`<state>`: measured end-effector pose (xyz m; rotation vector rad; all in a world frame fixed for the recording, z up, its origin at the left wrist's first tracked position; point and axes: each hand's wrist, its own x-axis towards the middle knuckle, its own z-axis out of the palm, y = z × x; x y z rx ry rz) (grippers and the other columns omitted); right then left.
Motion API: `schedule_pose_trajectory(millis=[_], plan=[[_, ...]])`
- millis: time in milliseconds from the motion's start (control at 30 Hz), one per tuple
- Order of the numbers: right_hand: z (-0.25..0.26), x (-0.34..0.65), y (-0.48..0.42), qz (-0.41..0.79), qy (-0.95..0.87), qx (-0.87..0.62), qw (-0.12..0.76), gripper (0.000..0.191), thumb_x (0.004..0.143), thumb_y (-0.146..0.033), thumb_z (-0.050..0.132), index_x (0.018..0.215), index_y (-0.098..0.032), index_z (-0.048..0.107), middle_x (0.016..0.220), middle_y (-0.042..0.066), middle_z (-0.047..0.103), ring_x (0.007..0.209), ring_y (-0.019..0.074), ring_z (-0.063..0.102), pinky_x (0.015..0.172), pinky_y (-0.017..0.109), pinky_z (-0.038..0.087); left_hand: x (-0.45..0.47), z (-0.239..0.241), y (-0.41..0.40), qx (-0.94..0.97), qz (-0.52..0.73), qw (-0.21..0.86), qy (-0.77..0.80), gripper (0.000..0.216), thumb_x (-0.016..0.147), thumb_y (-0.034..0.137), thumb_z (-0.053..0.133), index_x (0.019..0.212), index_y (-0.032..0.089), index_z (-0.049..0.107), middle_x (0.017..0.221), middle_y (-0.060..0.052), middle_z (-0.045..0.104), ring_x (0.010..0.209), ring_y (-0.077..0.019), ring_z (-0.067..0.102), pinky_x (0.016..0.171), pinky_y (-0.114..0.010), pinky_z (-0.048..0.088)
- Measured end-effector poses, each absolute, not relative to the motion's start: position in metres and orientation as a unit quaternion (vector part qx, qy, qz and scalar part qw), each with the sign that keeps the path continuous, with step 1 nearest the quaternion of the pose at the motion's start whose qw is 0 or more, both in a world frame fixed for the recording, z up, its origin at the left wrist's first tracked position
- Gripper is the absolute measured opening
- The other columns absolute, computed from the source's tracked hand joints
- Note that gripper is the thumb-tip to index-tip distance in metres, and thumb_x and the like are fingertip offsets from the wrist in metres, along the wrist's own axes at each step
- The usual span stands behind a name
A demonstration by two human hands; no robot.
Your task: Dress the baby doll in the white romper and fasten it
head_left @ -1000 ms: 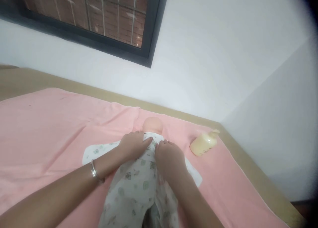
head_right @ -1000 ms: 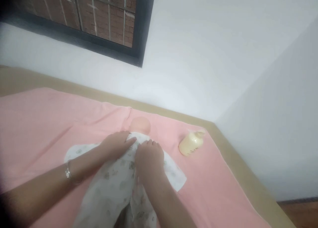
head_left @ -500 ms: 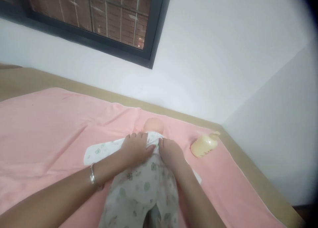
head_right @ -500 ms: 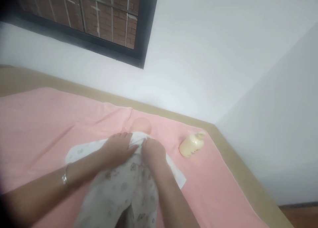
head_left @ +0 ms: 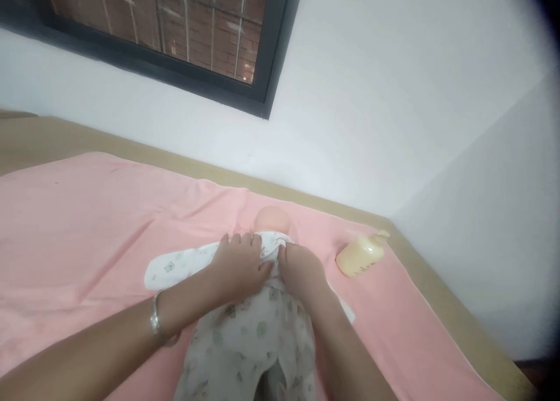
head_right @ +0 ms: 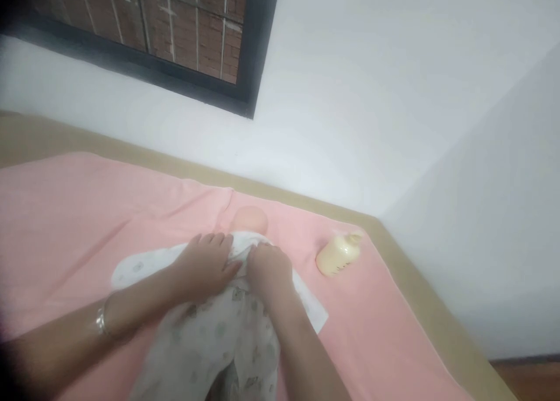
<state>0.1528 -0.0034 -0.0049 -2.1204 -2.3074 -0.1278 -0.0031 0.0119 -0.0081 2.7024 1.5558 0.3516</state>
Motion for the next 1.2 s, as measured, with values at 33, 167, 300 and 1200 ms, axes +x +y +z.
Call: schedule_pose_trajectory(millis=[33,167,300,1200], plan=[[-0.006,0.155,0.001,-0.019,-0.722,-0.691,0.014,0.038,0.096,-0.023,0.025,0.095,-0.014,0.062,0.086,0.011,0.064,0.078,0.0178,0.06,0.064,0.026,0.039,-0.003,-0.008,0.011,0.861,0.114,0.005,0.496,0.046,0.087,0.05,0.031,0.099,0.014,0.056,0.098,-0.017,0.059,0.089,-0.0309,0.054,0.081,-0.047,0.038],[-0.007,0.158,0.007,0.002,-0.717,-0.697,0.007,0.043,0.098,-0.026,0.02,0.095,-0.014,0.062,0.087,0.01,0.065,0.078,0.0177,0.061,0.064,0.026,0.039,-0.003,-0.011,0.022,0.845,0.105,0.071,0.52,0.049,0.087,0.052,0.03,0.106,0.015,0.055,0.104,-0.015,0.059,0.092,-0.0295,0.054,0.081,-0.044,0.04],[-0.005,0.147,-0.01,-0.083,-0.756,-0.65,-0.003,0.025,0.09,-0.015,0.037,0.084,-0.014,0.061,0.08,0.009,0.062,0.075,0.0181,0.058,0.064,0.027,0.038,-0.005,-0.016,0.04,0.823,0.106,0.156,0.536,0.051,0.086,0.056,0.029,0.106,0.018,0.057,0.102,-0.012,0.061,0.093,-0.0276,0.056,0.078,-0.039,0.042],[-0.044,0.163,0.018,0.077,-0.642,-0.694,0.317,0.031,0.088,-0.046,0.035,0.074,-0.021,0.049,0.074,-0.001,0.057,0.067,0.0163,0.049,0.057,0.025,0.029,-0.005,-0.036,0.051,0.776,0.23,0.19,0.556,0.044,0.085,0.058,0.033,0.086,0.023,0.059,0.085,-0.003,0.065,0.075,-0.0213,0.057,0.063,-0.032,0.039]])
